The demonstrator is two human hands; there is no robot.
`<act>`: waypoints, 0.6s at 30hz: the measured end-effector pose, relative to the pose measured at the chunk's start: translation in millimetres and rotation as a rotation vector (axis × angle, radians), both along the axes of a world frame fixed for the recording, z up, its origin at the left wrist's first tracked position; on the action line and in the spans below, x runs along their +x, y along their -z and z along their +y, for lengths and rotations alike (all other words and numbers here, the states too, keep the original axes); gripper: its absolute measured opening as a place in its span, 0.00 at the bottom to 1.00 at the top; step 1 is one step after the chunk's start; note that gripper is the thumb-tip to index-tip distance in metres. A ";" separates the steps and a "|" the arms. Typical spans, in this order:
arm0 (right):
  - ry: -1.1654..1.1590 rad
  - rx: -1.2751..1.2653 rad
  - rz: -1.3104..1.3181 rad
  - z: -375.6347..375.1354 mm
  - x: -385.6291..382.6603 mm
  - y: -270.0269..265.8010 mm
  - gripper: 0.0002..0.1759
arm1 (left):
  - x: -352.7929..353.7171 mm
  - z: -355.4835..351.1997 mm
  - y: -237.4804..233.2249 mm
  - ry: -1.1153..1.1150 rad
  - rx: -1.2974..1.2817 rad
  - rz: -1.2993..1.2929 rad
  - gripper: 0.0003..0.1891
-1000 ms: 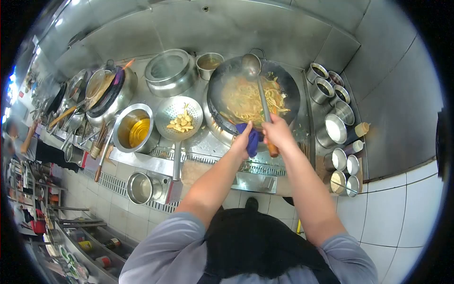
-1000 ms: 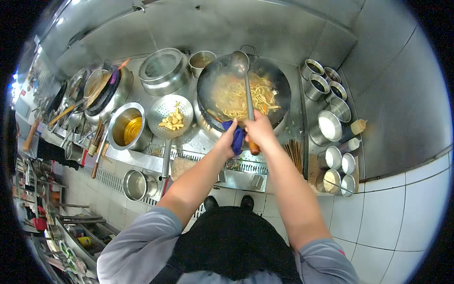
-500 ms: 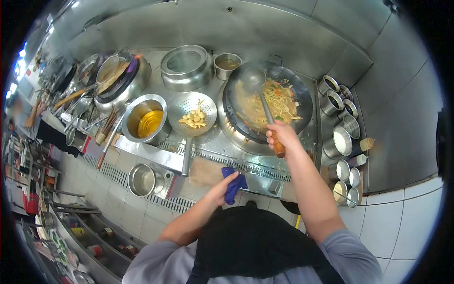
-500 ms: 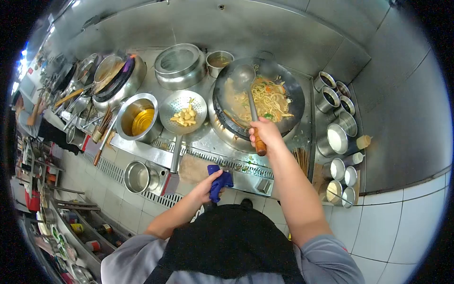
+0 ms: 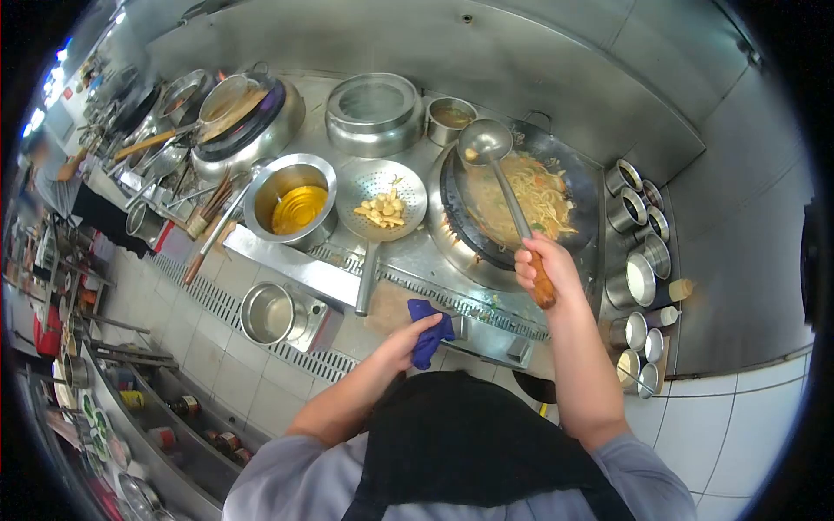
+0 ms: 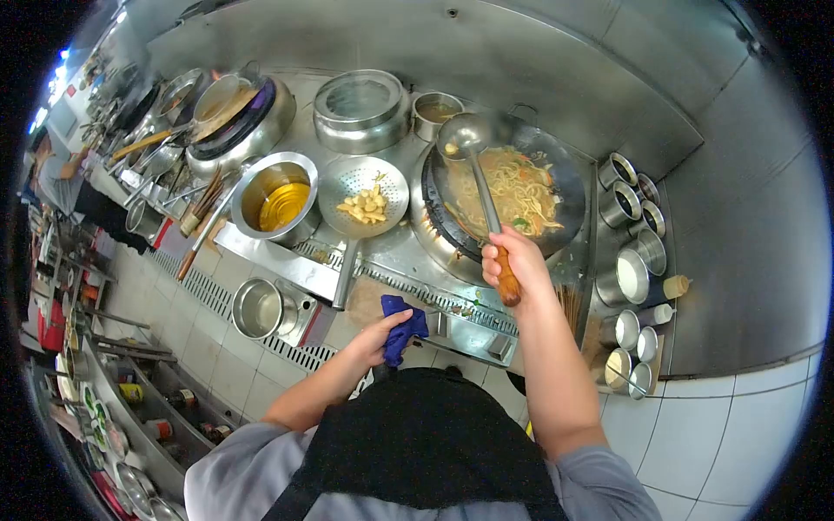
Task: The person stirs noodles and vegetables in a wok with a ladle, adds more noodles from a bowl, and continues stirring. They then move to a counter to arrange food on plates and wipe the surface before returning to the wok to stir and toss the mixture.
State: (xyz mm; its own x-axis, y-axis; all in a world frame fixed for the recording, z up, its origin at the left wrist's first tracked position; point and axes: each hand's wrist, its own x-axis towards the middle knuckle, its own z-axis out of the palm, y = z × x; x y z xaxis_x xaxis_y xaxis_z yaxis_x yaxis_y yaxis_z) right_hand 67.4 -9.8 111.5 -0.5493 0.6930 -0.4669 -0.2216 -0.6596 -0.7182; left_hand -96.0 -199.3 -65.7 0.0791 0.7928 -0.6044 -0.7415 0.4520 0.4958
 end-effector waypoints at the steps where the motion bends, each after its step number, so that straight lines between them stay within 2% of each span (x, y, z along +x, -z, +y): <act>1: -0.014 -0.006 -0.004 -6.9 0.2 -3.1 0.11 | -0.7 -2.2 0.2 -0.014 -0.006 -0.004 0.19; 3: -0.229 0.247 -0.256 -20.1 2.1 -11.5 0.16 | -2.5 -3.4 -1.1 -0.031 -0.028 -0.005 0.17; 4: -0.265 0.330 -0.378 -33.4 -1.4 -22.1 0.28 | -3.9 -4.7 -1.8 -0.038 -0.031 -0.007 0.17; 5: -0.268 0.329 -0.378 -37.5 -1.4 -19.4 0.28 | -5.3 -4.7 -2.7 -0.031 -0.022 -0.026 0.17; 7: -0.349 0.576 -0.537 -42.8 1.4 -12.2 0.34 | -6.5 -2.4 -2.6 -0.019 -0.012 -0.047 0.17; 11: -0.203 0.654 -0.617 -49.5 8.8 -7.0 0.36 | -7.9 2.8 -4.6 0.002 0.012 -0.041 0.16; 15: -0.077 0.548 -0.494 -14.9 63.7 -7.0 0.35 | -8.2 4.9 -0.2 -0.015 0.048 -0.027 0.19; 18: 0.058 0.237 -0.213 5.1 103.6 -19.1 0.30 | -6.7 5.3 -1.7 -0.022 0.012 -0.035 0.19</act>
State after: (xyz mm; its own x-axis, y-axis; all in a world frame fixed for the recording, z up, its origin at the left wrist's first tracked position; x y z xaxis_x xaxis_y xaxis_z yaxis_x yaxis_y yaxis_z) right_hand 170.9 -4.7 130.6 -0.4132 0.8233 -0.3892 -0.0820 -0.4593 -0.8845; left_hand -102.7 -194.0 -64.0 0.0824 0.8019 -0.5917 -0.7683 0.4293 0.4748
